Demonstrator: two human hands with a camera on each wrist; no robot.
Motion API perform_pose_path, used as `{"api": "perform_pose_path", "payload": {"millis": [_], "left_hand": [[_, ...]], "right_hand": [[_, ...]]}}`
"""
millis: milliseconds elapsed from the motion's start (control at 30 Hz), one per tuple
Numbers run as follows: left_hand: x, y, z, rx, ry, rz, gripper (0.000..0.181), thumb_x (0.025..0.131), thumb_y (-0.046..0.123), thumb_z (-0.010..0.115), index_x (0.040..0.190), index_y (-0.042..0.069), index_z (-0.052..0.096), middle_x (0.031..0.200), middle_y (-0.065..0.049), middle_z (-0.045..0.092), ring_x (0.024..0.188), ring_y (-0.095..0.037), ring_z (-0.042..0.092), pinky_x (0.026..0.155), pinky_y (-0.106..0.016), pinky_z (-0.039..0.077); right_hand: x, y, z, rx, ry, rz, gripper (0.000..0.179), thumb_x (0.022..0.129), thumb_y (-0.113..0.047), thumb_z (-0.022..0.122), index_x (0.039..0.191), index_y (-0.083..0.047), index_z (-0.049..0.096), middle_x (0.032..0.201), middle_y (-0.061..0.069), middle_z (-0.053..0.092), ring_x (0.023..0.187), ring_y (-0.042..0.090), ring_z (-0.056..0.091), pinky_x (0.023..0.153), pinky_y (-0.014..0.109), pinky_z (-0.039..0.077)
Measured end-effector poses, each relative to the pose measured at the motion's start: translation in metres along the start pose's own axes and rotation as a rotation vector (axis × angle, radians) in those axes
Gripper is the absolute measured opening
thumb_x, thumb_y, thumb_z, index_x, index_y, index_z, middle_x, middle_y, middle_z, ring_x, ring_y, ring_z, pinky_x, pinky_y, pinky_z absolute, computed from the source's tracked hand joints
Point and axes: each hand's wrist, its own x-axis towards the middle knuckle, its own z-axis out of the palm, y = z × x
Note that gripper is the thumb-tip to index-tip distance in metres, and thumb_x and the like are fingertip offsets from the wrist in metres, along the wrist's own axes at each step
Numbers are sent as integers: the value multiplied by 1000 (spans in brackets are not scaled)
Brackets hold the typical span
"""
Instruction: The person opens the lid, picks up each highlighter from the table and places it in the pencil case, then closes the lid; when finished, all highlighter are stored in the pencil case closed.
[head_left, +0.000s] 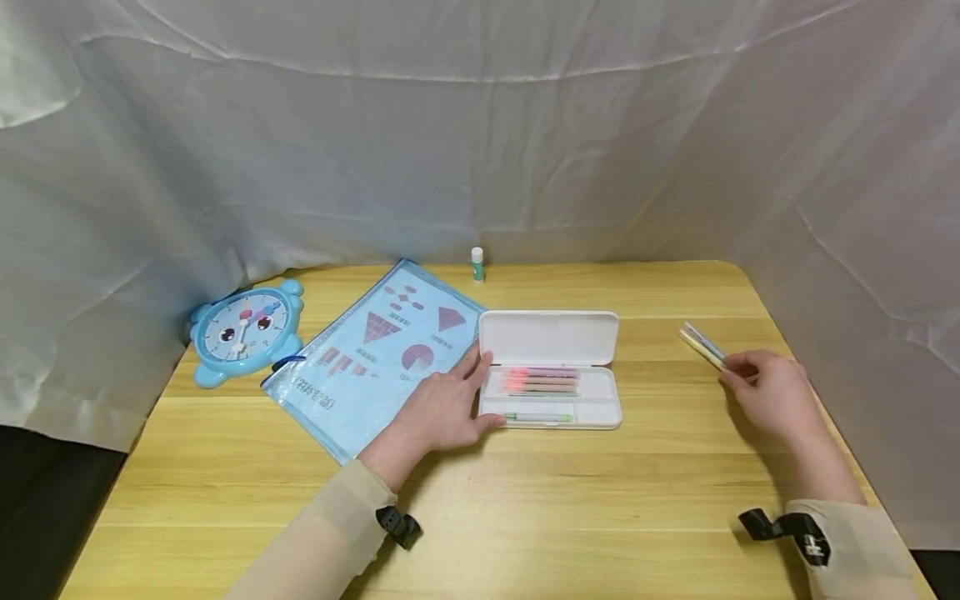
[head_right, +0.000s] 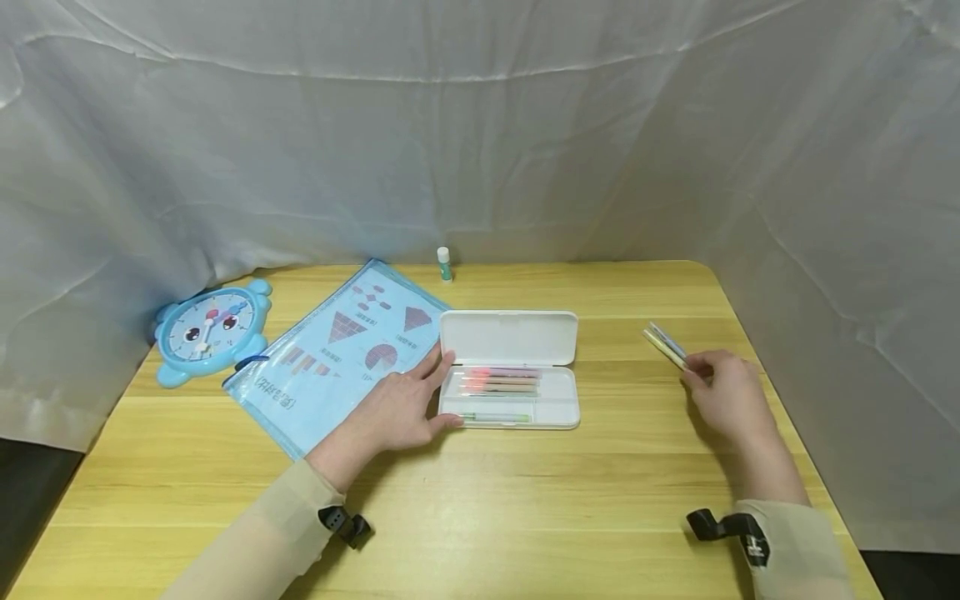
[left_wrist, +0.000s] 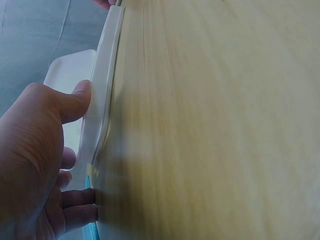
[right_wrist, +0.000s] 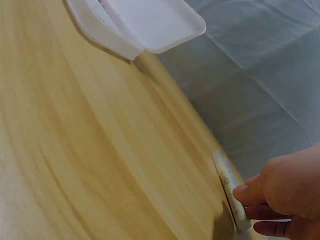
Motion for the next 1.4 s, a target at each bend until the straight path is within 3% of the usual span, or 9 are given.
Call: {"api": "perform_pose_path", "payload": {"millis": [267, 733, 900, 1067, 1400], "left_hand": [[1, 0, 0, 3, 0, 7, 101, 98, 68, 59, 167, 2, 26, 172, -21, 21, 83, -31, 72, 78, -44, 57], [1, -1, 1, 10, -1, 7, 101, 98, 69, 59, 167, 3, 27, 172, -21, 21, 89, -33, 73, 83, -46, 57], [1, -1, 1, 14, -2, 6, 101, 98, 69, 59, 167, 2, 27, 172, -21, 21, 94, -34, 73, 85, -47, 57], [1, -1, 1, 10, 6, 12, 101, 98, 68, 59, 167, 2, 27, 172, -22, 22, 89, -34, 73, 83, -46, 57], [1, -1, 1, 6, 5, 13, 101, 98, 68, 59, 167, 2, 27, 172, -21, 21, 88, -33, 73, 82, -46, 57]], "right_hand": [[-1, 0, 5, -23, -55, 9, 19, 94, -2, 76, 107, 11, 73, 84, 14, 72, 76, 30, 66, 66, 42, 50], [-3, -2, 8, -8, -13, 10, 19, 96, -1, 74, 112, 9, 74, 90, 18, 72, 80, 33, 66, 69, 44, 48], [-3, -10, 3, 21, 25, -12, 18, 97, -2, 74, 113, 8, 74, 94, 19, 73, 81, 32, 66, 67, 30, 48], [-1, -22, -3, 64, 77, -90, 14, 95, 2, 75, 108, 8, 76, 91, 19, 73, 75, 26, 65, 62, 14, 43], [-3, -61, -13, 83, 123, -178, 16, 95, 2, 76, 111, 4, 77, 93, 17, 73, 80, 37, 69, 66, 11, 42]]}}
